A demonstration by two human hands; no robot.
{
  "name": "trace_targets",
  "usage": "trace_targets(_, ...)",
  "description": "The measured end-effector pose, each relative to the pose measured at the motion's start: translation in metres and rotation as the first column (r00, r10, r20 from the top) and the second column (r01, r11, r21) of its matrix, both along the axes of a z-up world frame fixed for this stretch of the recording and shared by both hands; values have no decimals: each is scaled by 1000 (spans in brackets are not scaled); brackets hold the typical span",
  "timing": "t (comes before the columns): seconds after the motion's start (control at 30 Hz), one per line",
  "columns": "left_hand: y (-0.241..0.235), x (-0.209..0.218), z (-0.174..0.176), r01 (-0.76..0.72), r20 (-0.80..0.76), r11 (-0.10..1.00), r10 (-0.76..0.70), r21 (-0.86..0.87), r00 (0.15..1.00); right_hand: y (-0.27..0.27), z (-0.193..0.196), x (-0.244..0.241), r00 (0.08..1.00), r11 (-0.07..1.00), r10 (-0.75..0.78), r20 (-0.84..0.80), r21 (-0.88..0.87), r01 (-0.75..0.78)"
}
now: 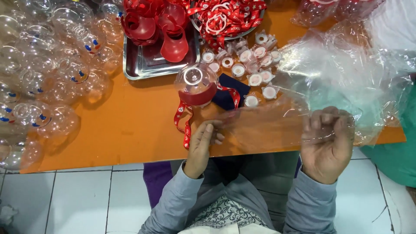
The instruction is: Assembling plastic bottles by attaching red lanyards and placing them into plastic bags.
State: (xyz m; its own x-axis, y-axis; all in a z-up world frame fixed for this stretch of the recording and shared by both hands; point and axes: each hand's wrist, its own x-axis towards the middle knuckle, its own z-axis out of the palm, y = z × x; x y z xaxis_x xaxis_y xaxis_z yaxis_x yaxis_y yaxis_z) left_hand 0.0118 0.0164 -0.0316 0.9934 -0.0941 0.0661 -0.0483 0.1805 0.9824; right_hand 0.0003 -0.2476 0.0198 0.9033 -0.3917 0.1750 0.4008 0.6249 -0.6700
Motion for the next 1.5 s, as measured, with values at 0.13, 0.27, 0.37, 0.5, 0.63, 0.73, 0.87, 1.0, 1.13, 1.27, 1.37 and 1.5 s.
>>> trace_targets(0.13, 2, 3, -7, -8, -109, 981, -13, -192, 994, -3, -4, -3, 980, 991, 82, 183, -116, -61)
trace_targets(0.27, 5, 3, 9, 16, 52, 944, 1, -330, 999, 0, 0, -9, 925, 893, 287, 250, -419, -163)
trace_targets(0.37, 12, 6, -3, -18, 13, 888, 27, -459, 1000, 4, 7, -7, 871, 846, 412, 266, -468, -257)
trace_targets(0.5, 25, 7, 1, -44, -62, 816, 11, -577, 998, -8, -11, 15, 586, 690, 710, 392, -551, -468)
trace_targets(0.63, 43, 21, 11, -2, 19, 861, 14, -508, 1000, 15, -2, 15, 581, 650, 746, 324, -546, -529)
trace_targets(0.73, 52, 32, 15, -64, -85, 937, 37, -344, 996, 26, -21, 6, 754, 626, 655, 54, -598, -501)
trace_targets(0.87, 54, 38, 39, -88, -38, 974, 82, -208, 996, 55, 22, -10, 742, 591, 653, 154, -716, -371)
trace_targets(1.0, 59, 39, 45, -122, -126, 990, 111, -76, 986, 60, 49, -37, 877, 521, 480, 31, -814, -257)
trace_targets(1.13, 58, 40, 37, -92, -172, 986, 67, -142, 983, 65, 61, -44, 907, 521, 421, -23, -812, -262)
trace_targets(1.27, 69, 38, 21, 136, -109, 891, -202, -433, 973, 74, 69, -43, 950, 729, 312, -23, -636, -255)
trace_targets(1.37, 82, 32, 26, 348, 70, 842, -352, -412, 933, 72, 62, -40, 990, 861, 141, 10, -495, -118)
trace_targets(1.5, 91, 19, 54, 308, 262, 951, -295, -8, 919, 75, 69, -39, 981, 885, -131, -141, -462, 52)
